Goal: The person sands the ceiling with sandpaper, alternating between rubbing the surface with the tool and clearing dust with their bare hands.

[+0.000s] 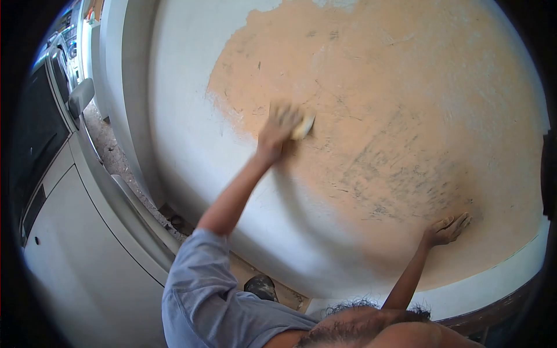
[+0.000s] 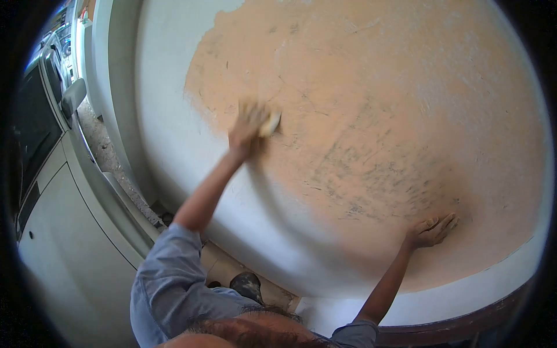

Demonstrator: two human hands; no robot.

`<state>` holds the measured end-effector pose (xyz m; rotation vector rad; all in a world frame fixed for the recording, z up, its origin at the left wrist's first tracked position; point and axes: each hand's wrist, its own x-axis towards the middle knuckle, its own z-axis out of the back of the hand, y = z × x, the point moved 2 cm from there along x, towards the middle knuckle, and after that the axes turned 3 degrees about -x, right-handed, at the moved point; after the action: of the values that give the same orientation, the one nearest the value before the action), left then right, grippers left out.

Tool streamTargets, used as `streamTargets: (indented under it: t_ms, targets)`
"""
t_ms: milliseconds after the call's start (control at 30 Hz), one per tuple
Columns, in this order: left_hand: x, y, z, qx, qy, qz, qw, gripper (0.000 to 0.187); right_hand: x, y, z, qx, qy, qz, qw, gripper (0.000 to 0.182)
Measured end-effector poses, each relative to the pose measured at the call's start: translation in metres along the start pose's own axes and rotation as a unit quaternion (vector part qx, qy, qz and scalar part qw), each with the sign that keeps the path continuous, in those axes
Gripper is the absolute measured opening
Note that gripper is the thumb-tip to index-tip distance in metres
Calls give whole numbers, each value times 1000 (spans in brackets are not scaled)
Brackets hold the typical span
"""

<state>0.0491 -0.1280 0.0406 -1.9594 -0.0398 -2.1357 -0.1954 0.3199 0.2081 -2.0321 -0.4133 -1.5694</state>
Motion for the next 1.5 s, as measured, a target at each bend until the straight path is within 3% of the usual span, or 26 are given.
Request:
streamTargets:
  t_ms: [33,100,233,267,300,333,433,467,500,533,633,700,800,867,967,1000,1067,1100,1133,1167,1233,1333,1367,1400,1433,1500]
  targets:
    - [-40,-29,5,-112,-97,19,989,35,0,-1,3,-1,1,3,1000,54]
    - [-31,-44,4,-105,-95,65,988,34,-1,3,3,-24,25,-29,999,54]
    - [190,-37,42,-61,-170,-49,982,40,1,0,2,5,0,2,1000,54]
    - [241,-38,50,-85,-144,-22,986,44,0,-2,1,3,4,0,1000,54]
    - [294,-49,73,-128,-166,-84,974,23,-2,-2,-2,2,8,-6,1000,53]
    - [324,-50,71,-119,-165,-67,977,20,-4,-1,-5,1,8,-10,1000,53]
    - [293,-59,68,-175,-152,-47,972,24,-3,-4,0,8,20,-13,1000,53]
    - [246,-50,45,-101,-73,65,990,40,-1,0,1,6,24,-10,1000,53]
    - [199,-54,36,-77,-193,-54,977,47,0,2,3,5,26,-7,1000,53]
    - [142,-56,28,-91,-154,-23,984,48,0,3,4,5,29,-11,1000,53]
    - [-56,-67,-13,-68,-71,65,993,30,4,8,3,16,16,-17,1000,52]
    - [-81,-97,1,-110,-115,133,978,25,3,12,7,14,13,-21,1000,52]
    - [-1,-63,-7,-104,-78,11,991,41,-3,-3,-1,21,14,-14,1000,52]
    - [115,-62,28,-112,-148,-43,982,45,-2,0,0,18,19,-9,1000,52]
    - [220,-63,35,-90,-202,-70,973,30,-5,1,-3,16,17,-10,1000,52]
    - [208,-68,32,-96,-197,-67,973,30,-5,0,-3,17,6,-9,1000,51]
    - [153,-84,18,-159,-30,83,983,45,-3,2,-1,14,21,-18,1000,51]
    - [112,-97,11,-132,-124,-28,983,45,-3,4,0,21,24,-33,999,51]
    - [59,-105,-6,-142,-109,-25,984,46,-3,5,0,15,23,-34,999,51]
    - [-8,-111,-27,-88,13,-2,996,42,-3,6,1,21,23,-33,999,51]
    - [-108,-150,-28,-169,-45,52,983,31,0,3,2,28,22,-24,999,52]
    - [-78,-156,-22,-171,-80,54,981,32,-2,3,0,27,23,-18,999,52]
    - [-39,-146,-23,-186,-81,-22,979,40,-4,0,-1,21,22,-14,999,52]
    - [13,-139,-28,-93,33,-68,993,49,-6,-1,-2,13,19,-15,1000,52]
    - [66,-134,-16,-115,-82,-81,987,53,-8,1,-2,14,26,-13,999,52]
    - [156,-123,-9,-131,-136,-93,978,45,-6,2,1,24,22,-21,999,52]
